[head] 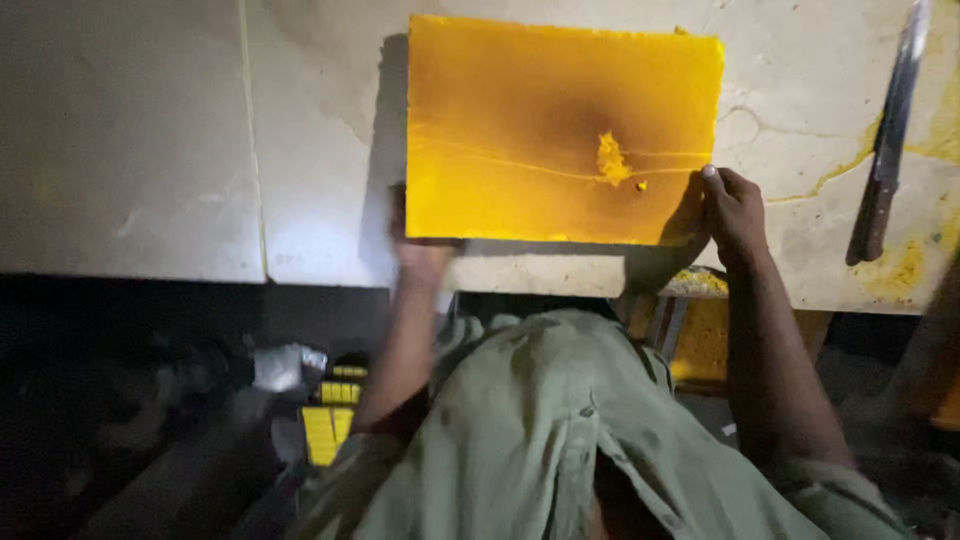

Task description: The person removes a rectangular yellow food block from a metal tray, places it on a worktable, and uses a long knife to slice it into thin strips. The person repeats this process with additional blocks, accumulating a pile of cut strips on the table.

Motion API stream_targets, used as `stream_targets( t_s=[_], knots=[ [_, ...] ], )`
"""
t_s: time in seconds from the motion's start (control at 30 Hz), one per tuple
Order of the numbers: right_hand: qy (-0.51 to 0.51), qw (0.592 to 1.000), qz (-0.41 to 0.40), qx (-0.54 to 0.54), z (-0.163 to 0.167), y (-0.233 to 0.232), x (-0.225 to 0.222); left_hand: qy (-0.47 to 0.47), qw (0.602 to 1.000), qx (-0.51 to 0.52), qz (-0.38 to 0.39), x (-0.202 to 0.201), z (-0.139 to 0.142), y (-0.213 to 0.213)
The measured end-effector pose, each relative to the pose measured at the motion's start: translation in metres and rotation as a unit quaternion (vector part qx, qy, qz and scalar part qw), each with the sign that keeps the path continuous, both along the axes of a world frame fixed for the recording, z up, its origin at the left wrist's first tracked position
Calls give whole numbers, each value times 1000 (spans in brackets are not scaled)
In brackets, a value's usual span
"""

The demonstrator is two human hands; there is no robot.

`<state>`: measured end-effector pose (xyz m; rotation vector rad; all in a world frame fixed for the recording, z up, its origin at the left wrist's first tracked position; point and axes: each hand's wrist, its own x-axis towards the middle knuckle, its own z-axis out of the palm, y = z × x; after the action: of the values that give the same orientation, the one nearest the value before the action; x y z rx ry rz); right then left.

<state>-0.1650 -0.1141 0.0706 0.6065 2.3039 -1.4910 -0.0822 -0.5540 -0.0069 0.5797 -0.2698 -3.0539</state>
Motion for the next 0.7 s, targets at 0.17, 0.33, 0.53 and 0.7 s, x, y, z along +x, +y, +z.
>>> stream_targets(
  t_s=[0.17,0.33,0.53,0.7],
  knots=[
    [-128,980,-75,-135,51,14,-20,88,965,189,-159,-10,42,86],
    [52,827,34,-559,101,7,-28,108,955,83,-264,-47,115,67],
    [43,970,52,-232,65,-29,-1,-11,891,-450,-62,-119,92,24],
    [-6,958,282,49,22,19,121,-107,363,-925,-25,-88,77,-43]
  ],
)
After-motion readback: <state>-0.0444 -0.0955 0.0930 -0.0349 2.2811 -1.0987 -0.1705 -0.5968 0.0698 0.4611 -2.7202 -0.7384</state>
